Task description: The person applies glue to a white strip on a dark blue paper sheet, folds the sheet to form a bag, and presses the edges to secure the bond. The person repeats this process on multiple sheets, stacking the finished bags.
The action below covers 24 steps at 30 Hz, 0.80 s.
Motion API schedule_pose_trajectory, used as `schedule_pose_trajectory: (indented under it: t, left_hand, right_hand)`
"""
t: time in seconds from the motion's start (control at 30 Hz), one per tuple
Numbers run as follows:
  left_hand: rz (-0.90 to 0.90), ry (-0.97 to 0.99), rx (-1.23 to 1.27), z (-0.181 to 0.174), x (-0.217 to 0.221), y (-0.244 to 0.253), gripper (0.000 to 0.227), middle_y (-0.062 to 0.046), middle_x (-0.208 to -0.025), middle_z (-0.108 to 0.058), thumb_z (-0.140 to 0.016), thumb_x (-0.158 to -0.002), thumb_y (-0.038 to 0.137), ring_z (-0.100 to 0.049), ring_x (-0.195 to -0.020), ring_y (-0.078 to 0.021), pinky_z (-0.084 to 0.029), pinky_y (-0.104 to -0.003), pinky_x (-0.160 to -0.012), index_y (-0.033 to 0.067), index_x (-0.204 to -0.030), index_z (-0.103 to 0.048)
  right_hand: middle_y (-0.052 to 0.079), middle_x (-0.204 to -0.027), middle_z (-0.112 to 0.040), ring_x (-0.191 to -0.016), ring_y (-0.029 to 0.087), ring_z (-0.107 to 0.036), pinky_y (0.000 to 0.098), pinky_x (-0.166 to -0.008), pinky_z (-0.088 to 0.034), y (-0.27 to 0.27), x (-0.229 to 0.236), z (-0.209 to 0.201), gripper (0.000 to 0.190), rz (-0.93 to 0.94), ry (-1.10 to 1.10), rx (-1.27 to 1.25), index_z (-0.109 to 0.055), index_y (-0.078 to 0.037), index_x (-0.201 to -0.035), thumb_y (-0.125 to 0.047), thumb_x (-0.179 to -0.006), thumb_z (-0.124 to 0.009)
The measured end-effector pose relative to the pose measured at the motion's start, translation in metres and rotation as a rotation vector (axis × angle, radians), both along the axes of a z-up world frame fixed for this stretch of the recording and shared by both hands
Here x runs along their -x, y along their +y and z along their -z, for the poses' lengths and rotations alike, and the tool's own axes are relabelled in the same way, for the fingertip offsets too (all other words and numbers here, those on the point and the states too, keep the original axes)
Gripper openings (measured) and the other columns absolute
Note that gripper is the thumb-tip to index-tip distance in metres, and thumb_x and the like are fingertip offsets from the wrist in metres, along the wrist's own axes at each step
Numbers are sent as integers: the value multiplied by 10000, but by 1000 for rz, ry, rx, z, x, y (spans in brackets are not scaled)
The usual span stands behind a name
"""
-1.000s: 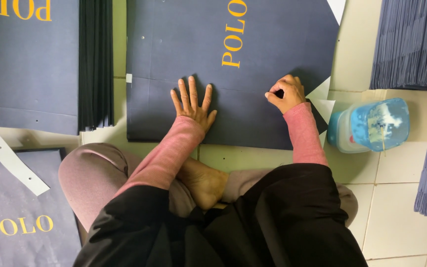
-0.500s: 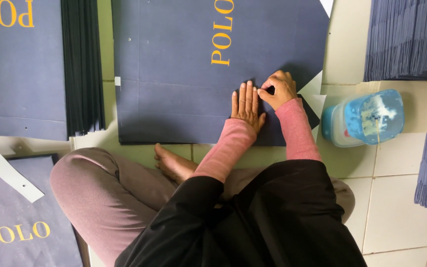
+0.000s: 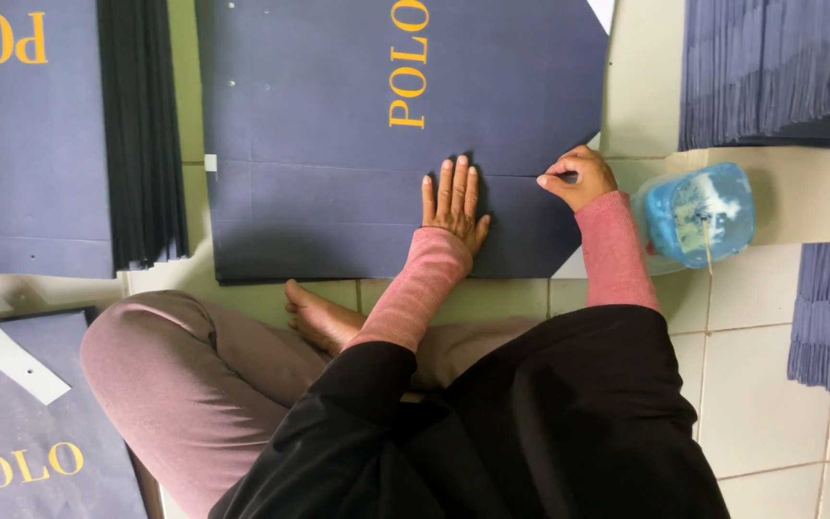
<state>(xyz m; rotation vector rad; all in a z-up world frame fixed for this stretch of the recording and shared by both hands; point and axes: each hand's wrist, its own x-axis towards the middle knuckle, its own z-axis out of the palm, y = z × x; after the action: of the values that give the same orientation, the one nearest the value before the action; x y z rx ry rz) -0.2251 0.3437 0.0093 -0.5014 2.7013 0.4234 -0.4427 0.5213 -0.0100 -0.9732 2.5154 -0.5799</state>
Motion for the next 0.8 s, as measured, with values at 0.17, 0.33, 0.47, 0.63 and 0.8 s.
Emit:
schedule_pose_trajectory:
  t: [0.17,0.33,0.47,0.63,0.8]
  left_hand:
    - [-3,9,-18,4,1,2,807,-116,-1718,152,-366,-1071,528,141,-1580,-353,76,-594,-1277,155,-1654,48]
    - [23,28,-21,2,1,1,782,-149,-1719,126,-369,-1084,508,122,-1579,-381,55,-616,-1265,181,-1663,42]
    - [15,21,-35,0,1,0,764,-159,-1718,124,-359,-1088,496,125,-1578,-384,60,-618,-1264,179,-1663,32]
    - [-4,37,-48,1,0,0,749,-124,-1723,130,-330,-1090,502,133,-1584,-334,68,-578,-1274,185,-1665,31]
    - [-32,67,-41,3,0,2,746,-102,-1728,120,-318,-1088,512,124,-1590,-302,75,-557,-1283,189,-1666,24]
  right_hand:
    - [-14,-1103,-627,-1127,206,-588,343,-1012,-476,7,-1,-1,189,69,26,-40,-764,-214,-943,-365,-850,-827]
    - [-36,-1083,-620,-1109,196,-591,347,-1003,-479,4,-3,-1,197,67,82,-46,-757,-231,-928,-393,-839,-825]
    - [-68,-1078,-602,-1121,182,-578,368,-1004,-451,1,-9,-3,199,80,125,-71,-733,-255,-903,-430,-835,-802]
    - [-83,-1078,-600,-1115,171,-574,380,-985,-416,3,-9,10,175,88,195,-109,-711,-267,-899,-421,-853,-780]
    - [-65,-1068,-625,-1079,231,-581,483,-975,-404,7,-21,32,219,103,568,-11,-684,-267,-889,-365,-806,-861]
